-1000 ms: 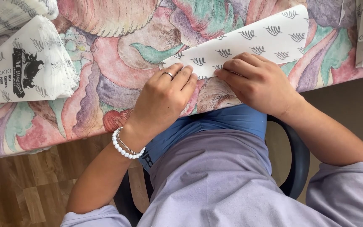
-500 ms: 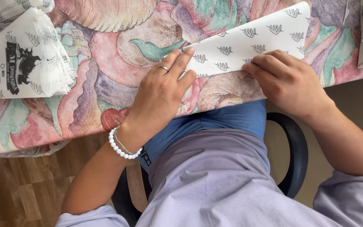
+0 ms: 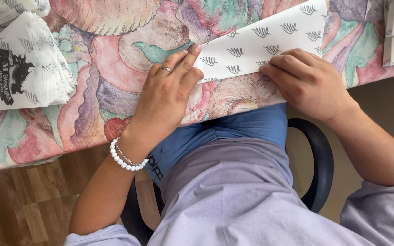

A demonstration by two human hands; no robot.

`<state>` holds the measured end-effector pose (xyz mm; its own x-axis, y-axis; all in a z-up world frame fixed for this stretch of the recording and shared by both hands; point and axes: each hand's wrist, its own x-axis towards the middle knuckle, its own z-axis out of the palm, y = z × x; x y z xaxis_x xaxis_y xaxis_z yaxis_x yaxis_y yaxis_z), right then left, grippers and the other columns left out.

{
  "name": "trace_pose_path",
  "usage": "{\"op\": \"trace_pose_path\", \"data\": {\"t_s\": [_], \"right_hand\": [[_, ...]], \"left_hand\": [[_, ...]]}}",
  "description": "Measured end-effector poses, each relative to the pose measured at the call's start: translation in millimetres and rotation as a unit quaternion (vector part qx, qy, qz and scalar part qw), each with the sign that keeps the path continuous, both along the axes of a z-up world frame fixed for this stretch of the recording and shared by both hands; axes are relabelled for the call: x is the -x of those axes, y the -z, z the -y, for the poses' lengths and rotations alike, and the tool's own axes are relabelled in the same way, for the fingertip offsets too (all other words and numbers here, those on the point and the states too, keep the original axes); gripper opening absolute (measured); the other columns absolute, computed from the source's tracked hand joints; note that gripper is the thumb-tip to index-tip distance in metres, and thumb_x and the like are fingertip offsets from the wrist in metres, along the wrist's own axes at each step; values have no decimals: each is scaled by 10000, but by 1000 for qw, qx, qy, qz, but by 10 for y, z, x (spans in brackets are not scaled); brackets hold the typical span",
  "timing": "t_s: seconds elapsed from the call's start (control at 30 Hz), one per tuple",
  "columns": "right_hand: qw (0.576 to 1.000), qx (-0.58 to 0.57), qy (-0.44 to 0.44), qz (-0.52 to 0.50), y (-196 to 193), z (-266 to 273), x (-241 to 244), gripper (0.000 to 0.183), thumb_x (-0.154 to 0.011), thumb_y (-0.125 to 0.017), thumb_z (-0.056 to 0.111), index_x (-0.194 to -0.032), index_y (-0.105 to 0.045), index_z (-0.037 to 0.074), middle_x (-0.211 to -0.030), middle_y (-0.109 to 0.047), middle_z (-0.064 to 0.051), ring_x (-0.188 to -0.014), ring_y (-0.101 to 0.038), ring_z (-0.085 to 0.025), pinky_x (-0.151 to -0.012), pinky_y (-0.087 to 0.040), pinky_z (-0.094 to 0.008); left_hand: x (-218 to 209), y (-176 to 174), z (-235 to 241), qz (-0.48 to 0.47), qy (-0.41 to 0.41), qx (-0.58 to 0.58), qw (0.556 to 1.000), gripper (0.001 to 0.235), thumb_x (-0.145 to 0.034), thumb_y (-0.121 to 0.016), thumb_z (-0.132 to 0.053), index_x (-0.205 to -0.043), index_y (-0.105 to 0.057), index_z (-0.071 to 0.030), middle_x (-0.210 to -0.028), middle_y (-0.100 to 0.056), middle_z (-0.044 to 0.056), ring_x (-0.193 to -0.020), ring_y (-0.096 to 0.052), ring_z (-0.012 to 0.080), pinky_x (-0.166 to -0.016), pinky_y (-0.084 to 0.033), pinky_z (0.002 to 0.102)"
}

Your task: Folding and cutting printed paper sheets at a manual workstation

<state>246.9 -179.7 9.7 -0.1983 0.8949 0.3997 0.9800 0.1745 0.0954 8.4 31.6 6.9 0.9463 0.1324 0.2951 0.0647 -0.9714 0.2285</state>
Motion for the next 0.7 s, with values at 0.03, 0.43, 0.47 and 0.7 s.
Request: {"op": "trace_pose_path", "data": {"t_s": [0.03,0.43,0.47,0.7], "right_hand": [[1000,-1,2,11,5,5,1,117,-1093,-681,-33,-1151,-774,7,-1084,-656,-87,-918,-661,-263,-737,-564,-327],[999,39,8,-13,-73,-40,-7,77,-1061,-743,25,-1132,-772,26,-1069,-667,-76,-877,-618,-251,-735,-568,-346],[998,53,16,-16,-72,-40,-22,99,-1043,-777,72,-1140,-786,57,-1073,-669,-61,-890,-624,-242,-721,-580,-338],[998,11,-45,-49,-144,-287,157,63,-1052,-745,36,-1102,-759,1,-1033,-653,-102,-862,-610,-257,-762,-551,-353]], "left_hand": [[-3,-1,1,0,-1,-1,1000,149,-1023,-535,-27,-1133,-604,-100,-1555,-510,139,-1369,-518,343,-977,-457,450],[-120,-131,50,89,26,-139,986,38,-984,-727,-76,-1022,-726,-78,-1099,-687,83,-980,-625,252,-830,-505,364],[-143,-141,50,88,25,-134,987,40,-964,-737,-81,-970,-699,-93,-952,-658,39,-804,-610,218,-646,-505,340],[-141,-127,76,87,14,-141,986,63,-1006,-730,-165,-989,-718,-106,-986,-680,27,-828,-612,208,-604,-501,336]]}}
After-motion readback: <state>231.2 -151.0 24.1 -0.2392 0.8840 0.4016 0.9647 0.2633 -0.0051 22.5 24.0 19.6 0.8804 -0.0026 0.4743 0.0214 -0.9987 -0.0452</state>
